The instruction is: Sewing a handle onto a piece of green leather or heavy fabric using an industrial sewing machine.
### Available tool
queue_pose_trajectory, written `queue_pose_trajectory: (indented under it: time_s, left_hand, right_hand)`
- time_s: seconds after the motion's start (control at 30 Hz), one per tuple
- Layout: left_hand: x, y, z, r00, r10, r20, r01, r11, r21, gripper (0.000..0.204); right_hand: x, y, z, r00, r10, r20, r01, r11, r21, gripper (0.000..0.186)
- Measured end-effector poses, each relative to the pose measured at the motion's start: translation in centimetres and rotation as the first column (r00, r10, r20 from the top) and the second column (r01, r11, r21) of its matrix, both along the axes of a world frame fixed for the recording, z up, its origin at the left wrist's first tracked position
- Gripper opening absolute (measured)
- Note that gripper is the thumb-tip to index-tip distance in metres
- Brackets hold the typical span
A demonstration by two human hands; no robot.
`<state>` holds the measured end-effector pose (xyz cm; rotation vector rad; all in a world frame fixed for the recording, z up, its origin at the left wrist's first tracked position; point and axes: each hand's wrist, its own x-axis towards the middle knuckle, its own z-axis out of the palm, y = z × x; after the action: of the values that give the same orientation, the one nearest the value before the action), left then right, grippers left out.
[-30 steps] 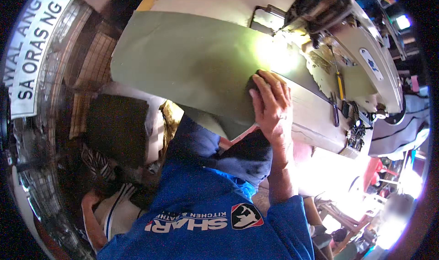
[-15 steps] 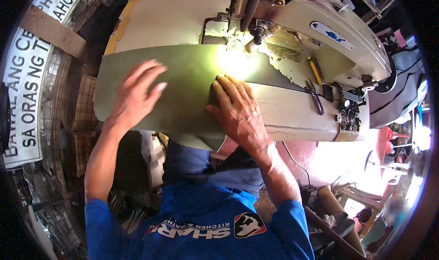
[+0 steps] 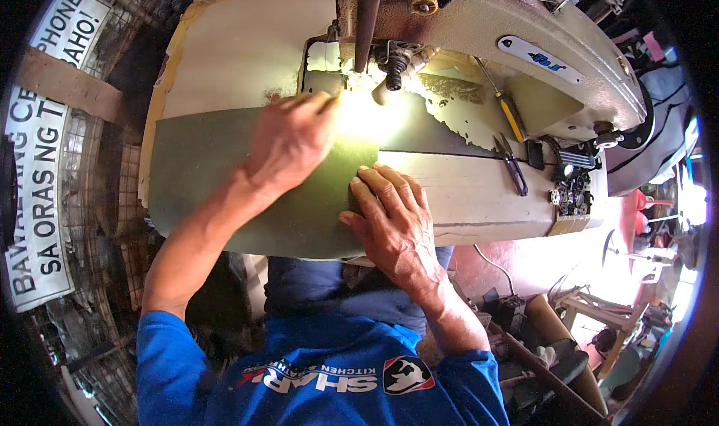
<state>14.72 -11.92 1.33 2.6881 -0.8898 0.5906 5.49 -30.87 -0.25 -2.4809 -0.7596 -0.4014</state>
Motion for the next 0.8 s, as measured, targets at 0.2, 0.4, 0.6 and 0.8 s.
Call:
queue_pose_trajectory:
  time_s: [0.2, 0.4, 0.6, 0.8]
  left_hand:
    - [2.1, -4.3, -1.1, 0.992, 0.126, -0.005, -0.117, 0.935, 0.336, 0.013]
    - [1.7, -2.9, -2.2, 0.998, 0.006, 0.055, -0.016, 0.983, 0.185, 0.018]
    - [-0.5, 0.0, -1.8, 0.997, -0.07, 0.013, 0.071, 0.995, -0.072, 0.017]
    - [0.4, 0.7, -1.6, 0.987, -0.161, -0.02, 0.157, 0.98, -0.124, 0.021]
  right_hand:
    - [0.0, 0.5, -0.5, 0.999, -0.026, 0.034, 0.023, 0.997, 0.077, 0.041]
    - [0.0, 0.2, -0.3, 1.0, -0.024, 0.011, 0.023, 0.993, 0.114, 0.038]
    - [0.1, 0.1, -0.6, 0.999, -0.037, 0.006, 0.036, 0.992, 0.118, 0.04]
    - [0.0, 0.1, -0.2, 0.999, -0.038, -0.005, 0.039, 0.993, 0.11, 0.039]
